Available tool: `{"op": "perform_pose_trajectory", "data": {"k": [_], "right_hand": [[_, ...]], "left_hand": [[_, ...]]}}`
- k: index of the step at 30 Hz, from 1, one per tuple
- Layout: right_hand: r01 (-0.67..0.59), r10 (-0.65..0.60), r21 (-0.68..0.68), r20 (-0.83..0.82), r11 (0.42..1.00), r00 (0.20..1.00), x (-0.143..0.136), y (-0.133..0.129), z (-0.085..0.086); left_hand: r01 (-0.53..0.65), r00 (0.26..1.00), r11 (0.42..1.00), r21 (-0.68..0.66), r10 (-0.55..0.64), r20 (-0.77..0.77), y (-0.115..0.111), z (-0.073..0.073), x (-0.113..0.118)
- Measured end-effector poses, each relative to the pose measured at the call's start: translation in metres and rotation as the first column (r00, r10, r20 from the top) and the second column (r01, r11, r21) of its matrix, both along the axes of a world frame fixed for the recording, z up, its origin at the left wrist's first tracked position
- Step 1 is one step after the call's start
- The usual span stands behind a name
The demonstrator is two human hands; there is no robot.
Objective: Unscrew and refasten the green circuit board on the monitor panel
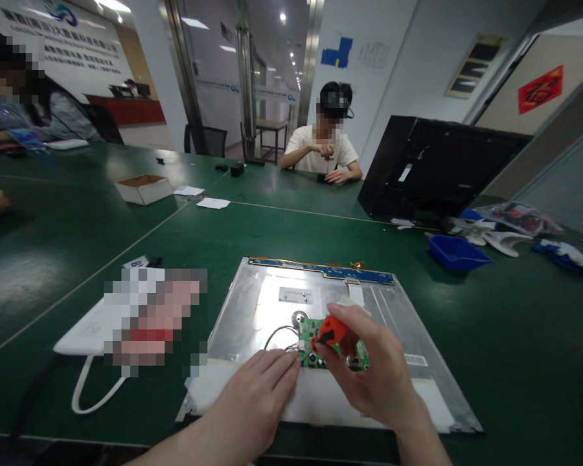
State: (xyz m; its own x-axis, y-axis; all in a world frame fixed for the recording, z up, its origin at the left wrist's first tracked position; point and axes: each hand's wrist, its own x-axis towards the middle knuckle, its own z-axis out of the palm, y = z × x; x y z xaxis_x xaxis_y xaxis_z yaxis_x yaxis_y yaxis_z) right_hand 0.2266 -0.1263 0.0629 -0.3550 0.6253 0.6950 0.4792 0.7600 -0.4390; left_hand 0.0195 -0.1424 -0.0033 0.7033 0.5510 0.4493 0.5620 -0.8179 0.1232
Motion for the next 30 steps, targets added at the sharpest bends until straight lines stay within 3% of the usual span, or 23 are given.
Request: {"op": "perform_pose_trajectory", "data": {"k": [30], "right_hand": [[0.052, -0.052, -0.010, 0.009, 0.999, 0.999, 0.0001, -0.0006, -0.0006]], "left_hand": [[-0.002, 1.000, 1.000, -0.011, 0.002, -0.011, -0.0007, 0.0013, 0.0003]]}}
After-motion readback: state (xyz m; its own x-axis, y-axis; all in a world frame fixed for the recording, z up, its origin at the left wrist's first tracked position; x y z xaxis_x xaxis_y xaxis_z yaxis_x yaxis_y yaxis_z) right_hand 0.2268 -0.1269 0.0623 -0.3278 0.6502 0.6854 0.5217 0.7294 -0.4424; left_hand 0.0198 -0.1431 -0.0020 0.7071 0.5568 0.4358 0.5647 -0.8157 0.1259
